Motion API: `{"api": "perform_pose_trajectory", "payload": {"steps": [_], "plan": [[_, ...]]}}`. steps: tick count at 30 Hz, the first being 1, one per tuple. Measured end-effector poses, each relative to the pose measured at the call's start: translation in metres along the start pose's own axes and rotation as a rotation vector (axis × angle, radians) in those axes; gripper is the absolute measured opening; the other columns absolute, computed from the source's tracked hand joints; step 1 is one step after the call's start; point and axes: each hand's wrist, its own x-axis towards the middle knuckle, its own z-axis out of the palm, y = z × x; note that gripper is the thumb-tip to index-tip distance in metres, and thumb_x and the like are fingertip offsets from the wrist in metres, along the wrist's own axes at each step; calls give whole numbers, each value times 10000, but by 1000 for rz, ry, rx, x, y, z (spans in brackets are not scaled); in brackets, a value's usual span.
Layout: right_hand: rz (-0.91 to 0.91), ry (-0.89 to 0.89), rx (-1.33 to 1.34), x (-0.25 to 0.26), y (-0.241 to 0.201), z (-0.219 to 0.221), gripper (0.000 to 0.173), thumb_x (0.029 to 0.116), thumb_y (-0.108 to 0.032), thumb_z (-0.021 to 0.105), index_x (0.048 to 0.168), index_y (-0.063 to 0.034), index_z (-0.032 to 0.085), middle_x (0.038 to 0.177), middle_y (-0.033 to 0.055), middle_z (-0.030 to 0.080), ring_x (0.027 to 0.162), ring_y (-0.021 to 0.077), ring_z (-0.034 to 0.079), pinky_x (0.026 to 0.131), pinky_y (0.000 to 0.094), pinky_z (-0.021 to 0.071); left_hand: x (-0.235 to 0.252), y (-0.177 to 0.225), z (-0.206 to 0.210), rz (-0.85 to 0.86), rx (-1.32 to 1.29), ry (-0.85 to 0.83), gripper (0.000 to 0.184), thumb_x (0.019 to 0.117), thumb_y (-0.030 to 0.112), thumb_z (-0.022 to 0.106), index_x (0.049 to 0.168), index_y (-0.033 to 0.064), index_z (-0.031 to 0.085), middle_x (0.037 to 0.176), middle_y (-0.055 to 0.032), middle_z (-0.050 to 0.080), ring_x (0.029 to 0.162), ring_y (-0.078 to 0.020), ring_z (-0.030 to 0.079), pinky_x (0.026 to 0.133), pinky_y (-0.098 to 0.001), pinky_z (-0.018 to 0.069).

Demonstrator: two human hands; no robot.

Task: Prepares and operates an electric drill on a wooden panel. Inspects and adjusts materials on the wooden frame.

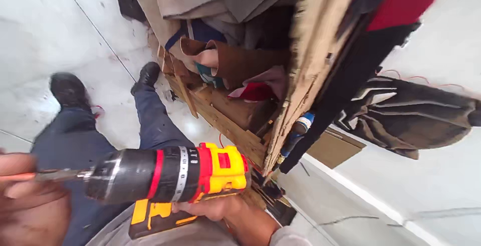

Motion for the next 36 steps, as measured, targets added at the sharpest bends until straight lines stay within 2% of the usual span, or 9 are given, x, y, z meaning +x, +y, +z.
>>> {"api": "perform_pose_trajectory", "payload": {"steps": [2, 6, 14, 18, 22, 26, 28, 31, 36], "plan": [[-81, 25, 60, -20, -15, 5, 170, 872, 11, 691, 1042, 7, 701, 919, 7, 750, 878, 47, 699, 844, 265, 589, -5, 9, 49, 44, 126, -79, 265, 1098, 217, 432, 1121, 108, 673, 1076, -49, 747, 952, -123, 734, 832, -211, 605], [-350, 56, 136, -77, -46, -1, 127, 958, -116, 686, 1071, -92, 739, 910, -20, 746, 862, 41, 687, 822, 248, 572, -32, 8, 154, 122, 280, -434, 260, 1086, 266, 469, 1157, 205, 712, 1089, 23, 770, 942, -82, 744, 814, -210, 619], [-813, 342, 263, -204, -86, -56, 300, 992, -212, 651, 1284, -181, 708, 1035, 33, 767, 821, 77, 713, 764, 247, 596, -94, -94, 332, -188, 361, -1050, 187, 1030, 218, 611, 1111, 111, 741, 1074, -86, 771, 931, -184, 765, 826, -340, 649], [-861, 463, 203, -253, -105, -120, 299, 985, -238, 660, 1276, -194, 706, 1070, 38, 763, 794, 65, 704, 718, 218, 588, -90, -154, 409, -164, 605, -1358, 221, 970, 154, 705, 1180, 88, 686, 1031, -19, 744, 859, -150, 745, 782, -364, 658], [-808, 588, 124, -292, -138, -188, 271, 965, -307, 701, 1220, -217, 725, 971, -27, 754, 790, 54, 706, 712, 214, 598, -84, -189, 502, 131, 1012, -1724, 158, 960, 80, 702, 1070, -34, 708, 989, -31, 745, 866, -89, 728, 804, -294, 644], [-691, 678, -40, -317, -197, -254, 227, 950, -352, 715, 1157, -264, 740, 899, -90, 732, 772, 24, 684, 715, 210, 589, -64, -224, 600, 611, 1399, -2097, 150, 967, 220, 698, 982, 118, 806, 970, 24, 698, 929, -42, 653, 815, -228, 572], [-609, 747, -171, -322, -230, -290, 219, 939, -354, 729, 1138, -264, 741, 901, -80, 732, 773, 40, 689, 716, 231, 601, -43, -248, 639, 778, 1481, -2242, 148, 952, 245, 702, 969, 160, 823, 940, 29, 677, 935, -92, 609, 818, -269, 522], [-405, 789, -284, -313, -281, -346, 270, 908, -408, 750, 1110, -230, 732, 853, -21, 734, 709, 92, 708, 657, 267, 622, 7, -294, 677, 782, 1537, -2457, 151, 955, 240, 695, 957, 161, 823, 904, 24, 712, 905, -120, 651, 805, -321, 540], [-29, 685, -262, -252, -386, -410, 235, 881, -314, 729, 1053, -154, 713, 723, 50, 710, 560, 179, 696, 502, 297, 616, 96, -376, 673, 458, 1603, -2519, 174, 975, 198, 653, 962, 121, 808, 887, -11, 756, 834, -133, 714, 778, -373, 582]]}}
